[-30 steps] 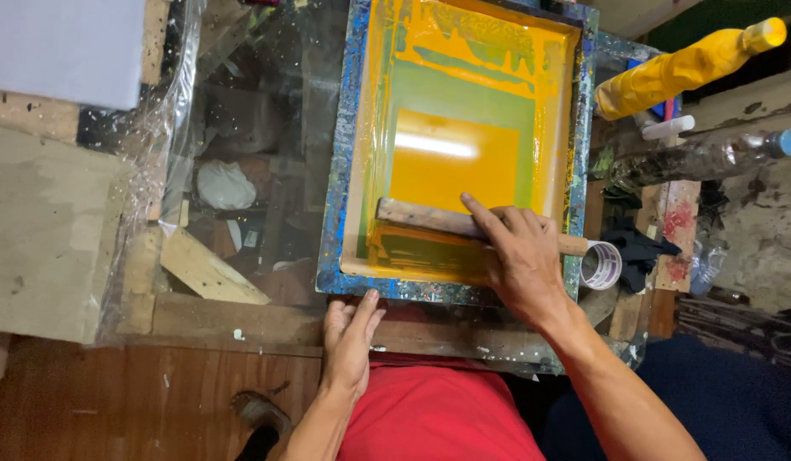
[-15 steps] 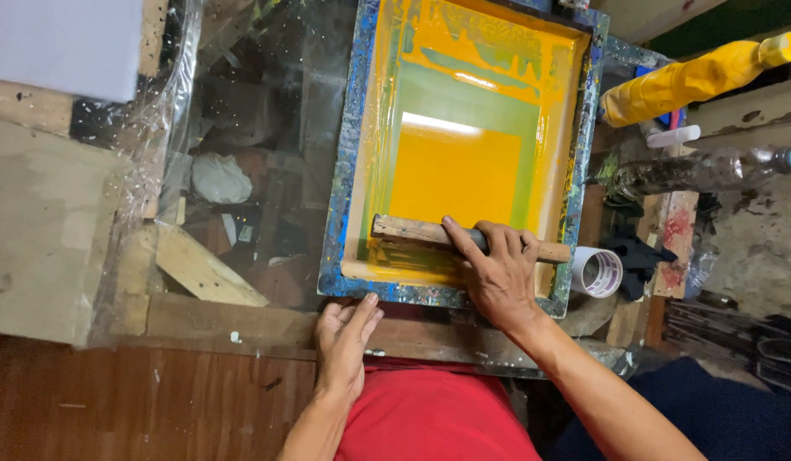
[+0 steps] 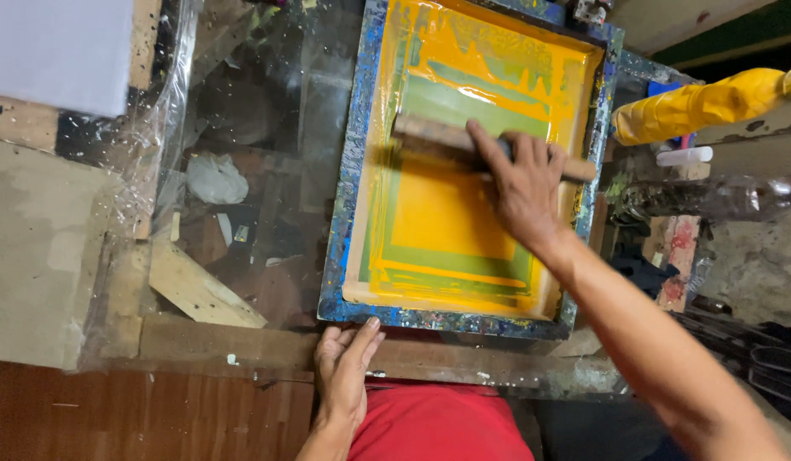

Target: Manual screen printing of yellow ink onto yellow paper sheets using a squeegee and a hinged screen frame.

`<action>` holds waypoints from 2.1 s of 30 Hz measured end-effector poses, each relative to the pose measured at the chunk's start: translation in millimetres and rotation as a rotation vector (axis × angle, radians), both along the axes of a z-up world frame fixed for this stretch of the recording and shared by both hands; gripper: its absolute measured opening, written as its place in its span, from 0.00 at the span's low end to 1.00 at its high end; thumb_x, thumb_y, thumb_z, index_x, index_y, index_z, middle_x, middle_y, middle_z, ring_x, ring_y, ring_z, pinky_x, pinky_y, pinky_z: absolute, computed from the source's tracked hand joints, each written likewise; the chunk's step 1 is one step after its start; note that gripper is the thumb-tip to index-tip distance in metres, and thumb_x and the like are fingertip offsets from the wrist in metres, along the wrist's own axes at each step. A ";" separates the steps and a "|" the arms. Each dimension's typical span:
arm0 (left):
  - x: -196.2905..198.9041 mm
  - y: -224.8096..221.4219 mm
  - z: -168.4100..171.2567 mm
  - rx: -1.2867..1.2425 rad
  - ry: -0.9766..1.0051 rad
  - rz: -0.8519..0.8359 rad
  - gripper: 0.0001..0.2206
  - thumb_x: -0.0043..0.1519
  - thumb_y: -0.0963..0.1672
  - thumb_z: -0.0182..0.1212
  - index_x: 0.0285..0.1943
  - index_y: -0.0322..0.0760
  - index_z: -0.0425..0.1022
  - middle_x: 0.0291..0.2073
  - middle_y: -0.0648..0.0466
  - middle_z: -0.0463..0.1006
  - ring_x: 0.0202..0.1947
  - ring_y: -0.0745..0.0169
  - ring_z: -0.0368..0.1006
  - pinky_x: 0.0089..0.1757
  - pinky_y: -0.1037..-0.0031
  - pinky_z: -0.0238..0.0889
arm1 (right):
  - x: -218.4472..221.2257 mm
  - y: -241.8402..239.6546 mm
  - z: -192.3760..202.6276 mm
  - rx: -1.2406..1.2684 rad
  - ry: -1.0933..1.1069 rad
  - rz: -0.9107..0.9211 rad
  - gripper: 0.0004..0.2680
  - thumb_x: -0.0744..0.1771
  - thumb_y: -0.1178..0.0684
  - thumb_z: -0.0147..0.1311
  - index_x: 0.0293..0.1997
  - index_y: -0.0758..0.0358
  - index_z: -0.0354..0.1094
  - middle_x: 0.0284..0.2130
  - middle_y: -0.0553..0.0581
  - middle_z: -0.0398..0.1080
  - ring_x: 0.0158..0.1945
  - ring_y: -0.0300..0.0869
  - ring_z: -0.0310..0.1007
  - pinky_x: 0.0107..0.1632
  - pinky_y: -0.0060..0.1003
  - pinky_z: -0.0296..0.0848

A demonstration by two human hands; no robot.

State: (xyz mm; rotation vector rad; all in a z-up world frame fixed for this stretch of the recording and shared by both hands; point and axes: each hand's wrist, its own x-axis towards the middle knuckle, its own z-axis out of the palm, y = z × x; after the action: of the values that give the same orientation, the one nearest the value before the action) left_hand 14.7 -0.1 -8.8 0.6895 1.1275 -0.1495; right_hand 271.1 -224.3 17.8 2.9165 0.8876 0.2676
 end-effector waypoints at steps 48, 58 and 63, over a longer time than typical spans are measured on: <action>70.8 6.6 44.4 0.848 -0.277 -0.785 0.06 0.64 0.45 0.64 0.43 0.39 0.81 0.36 0.54 0.88 0.36 0.63 0.84 0.37 0.72 0.73 | -63.6 -11.3 251.0 0.711 -0.228 0.068 0.16 0.81 0.78 0.55 0.75 0.79 0.51 0.61 0.83 0.69 0.62 0.65 0.71 0.69 0.55 0.69; 64.9 -2.8 61.1 1.038 -0.554 -0.602 0.03 0.68 0.43 0.58 0.46 0.40 0.73 0.35 0.51 0.84 0.37 0.57 0.82 0.36 0.68 0.71 | -62.6 -15.9 248.1 0.709 -0.226 0.060 0.17 0.81 0.77 0.56 0.76 0.78 0.49 0.64 0.86 0.64 0.67 0.69 0.67 0.72 0.56 0.65; 70.4 51.4 72.6 1.025 -0.365 -0.450 0.06 0.66 0.46 0.62 0.47 0.42 0.77 0.36 0.57 0.84 0.35 0.65 0.80 0.37 0.73 0.70 | -60.3 -23.4 239.9 0.662 -0.236 0.005 0.15 0.81 0.74 0.57 0.74 0.85 0.50 0.68 0.89 0.60 0.71 0.74 0.63 0.75 0.55 0.57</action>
State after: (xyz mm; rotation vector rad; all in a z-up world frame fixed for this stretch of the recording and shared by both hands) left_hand 85.1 51.3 63.9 1.8020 0.6209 0.1950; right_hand 210.7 -247.7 257.7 3.3407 0.9001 1.0662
